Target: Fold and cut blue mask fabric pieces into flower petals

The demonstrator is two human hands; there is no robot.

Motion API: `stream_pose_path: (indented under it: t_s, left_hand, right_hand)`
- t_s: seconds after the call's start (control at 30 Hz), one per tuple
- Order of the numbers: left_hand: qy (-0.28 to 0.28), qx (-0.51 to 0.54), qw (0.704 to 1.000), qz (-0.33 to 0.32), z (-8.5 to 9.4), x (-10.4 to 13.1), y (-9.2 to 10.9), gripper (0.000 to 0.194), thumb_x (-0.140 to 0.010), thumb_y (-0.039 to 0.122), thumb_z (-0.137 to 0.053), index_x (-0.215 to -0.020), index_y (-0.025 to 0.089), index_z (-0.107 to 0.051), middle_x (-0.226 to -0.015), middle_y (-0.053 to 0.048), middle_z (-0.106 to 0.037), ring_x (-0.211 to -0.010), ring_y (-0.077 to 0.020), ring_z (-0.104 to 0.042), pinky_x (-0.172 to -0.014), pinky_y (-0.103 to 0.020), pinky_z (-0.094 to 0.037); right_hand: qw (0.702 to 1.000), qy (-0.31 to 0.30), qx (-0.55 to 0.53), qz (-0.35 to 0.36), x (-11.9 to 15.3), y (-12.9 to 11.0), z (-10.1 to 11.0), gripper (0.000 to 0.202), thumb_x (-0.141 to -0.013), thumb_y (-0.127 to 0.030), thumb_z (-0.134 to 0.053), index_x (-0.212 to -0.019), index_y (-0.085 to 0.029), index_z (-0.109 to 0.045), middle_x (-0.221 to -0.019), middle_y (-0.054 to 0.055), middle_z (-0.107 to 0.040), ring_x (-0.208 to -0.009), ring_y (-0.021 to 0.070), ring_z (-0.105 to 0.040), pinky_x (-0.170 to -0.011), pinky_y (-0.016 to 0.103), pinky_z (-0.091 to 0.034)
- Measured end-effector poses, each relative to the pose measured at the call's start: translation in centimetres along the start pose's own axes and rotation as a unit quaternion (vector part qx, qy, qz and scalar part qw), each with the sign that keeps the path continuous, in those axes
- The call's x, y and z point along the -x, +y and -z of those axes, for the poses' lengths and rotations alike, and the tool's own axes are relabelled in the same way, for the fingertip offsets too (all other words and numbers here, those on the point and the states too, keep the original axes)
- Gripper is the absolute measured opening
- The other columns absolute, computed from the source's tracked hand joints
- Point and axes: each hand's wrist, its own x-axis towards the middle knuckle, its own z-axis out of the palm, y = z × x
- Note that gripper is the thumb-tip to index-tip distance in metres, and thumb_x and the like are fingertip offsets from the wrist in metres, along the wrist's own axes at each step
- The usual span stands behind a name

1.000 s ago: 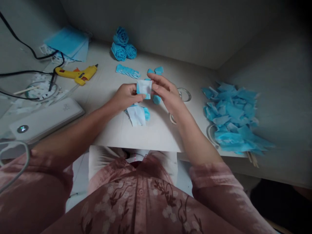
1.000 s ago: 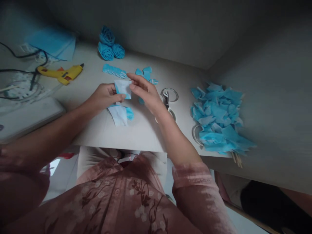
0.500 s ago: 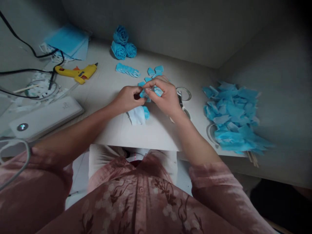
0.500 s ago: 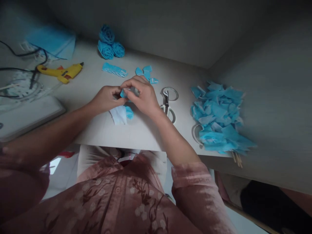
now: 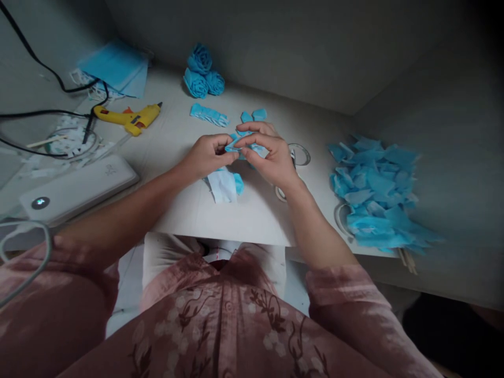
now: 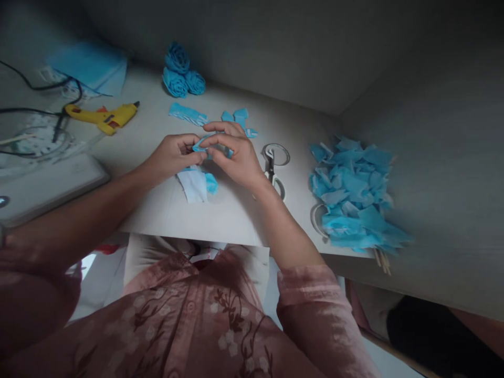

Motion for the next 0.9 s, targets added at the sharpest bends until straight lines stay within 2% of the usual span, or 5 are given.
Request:
stream_pose_path:
  t_s: [0.37, 0.5, 0.63, 0.73, 0.9]
  left_hand:
    - [-0.009, 0.037, 0.999, 0.021, 0.1, 0.2, 0.6, 0.029, -0.074, 0.040, -0.080, -0.074, 0.021, -0.058, -0.065, 0.002, -0.059, -0.059, -0.0105, -0.050, -0.056, -0.024, -0.040]
    - [-0.008, 0.037, 0.999, 0.026, 0.1, 0.2, 0.5, 0.032, -0.076, 0.041, -0.082, -0.072, 0.021, -0.057, -0.065, 0.001, -0.060, -0.060, -0.0110, -0.053, -0.058, -0.025, -0.042]
    - [-0.012, 0.026, 0.999, 0.020, 0.2, 0.2, 0.2, 0.027, -0.077, 0.036, -0.080, -0.072, 0.020, -0.058, -0.065, 0.001, -0.060, -0.061, -0.0111, -0.055, -0.060, -0.025, -0.043]
    - [-0.005, 0.023, 1.000, 0.012, 0.2, 0.2, 0.1, 0.023, -0.076, 0.031, -0.078, -0.071, 0.020, -0.059, -0.064, 0.002, -0.059, -0.060, -0.0105, -0.054, -0.058, -0.024, -0.041]
    - [0.013, 0.016, 1.000, 0.006, 0.2, 0.2, 0.2, 0.019, -0.074, 0.029, -0.076, -0.070, 0.020, -0.059, -0.062, 0.003, -0.057, -0.057, -0.0098, -0.050, -0.054, -0.023, -0.039]
  right_hand:
    - [1.000, 0.003, -0.023, -0.013, 0.0, -0.2, 0.4, 0.039, -0.097, -0.063, -0.064, -0.096, -0.028, -0.080, -0.131, 0.008, -0.075, -0.132, 0.0303, -0.063, -0.122, 0.057, -0.041]
    - [0.998, 0.011, -0.037, -0.040, 0.0, -0.3, 0.2, 0.037, -0.098, -0.061, -0.064, -0.092, -0.028, -0.079, -0.130, 0.007, -0.075, -0.132, 0.0296, -0.064, -0.122, 0.056, -0.042]
    - [0.997, 0.021, -0.045, -0.052, 0.0, -0.1, -0.4, 0.026, -0.095, -0.051, -0.071, -0.094, -0.026, -0.076, -0.132, 0.008, -0.074, -0.132, 0.0285, -0.063, -0.122, 0.053, -0.044]
    - [0.995, 0.041, -0.054, -0.068, 0.1, 0.2, -0.9, 0.025, -0.092, -0.047, -0.075, -0.107, -0.027, -0.073, -0.137, 0.007, -0.071, -0.136, 0.0282, -0.061, -0.118, 0.051, -0.050]
    - [0.989, 0.048, -0.091, -0.106, 0.2, 1.1, -1.3, 0.060, -0.087, -0.049, -0.080, -0.141, -0.032, -0.058, -0.144, 0.008, -0.067, -0.133, 0.0281, -0.062, -0.111, 0.048, -0.056]
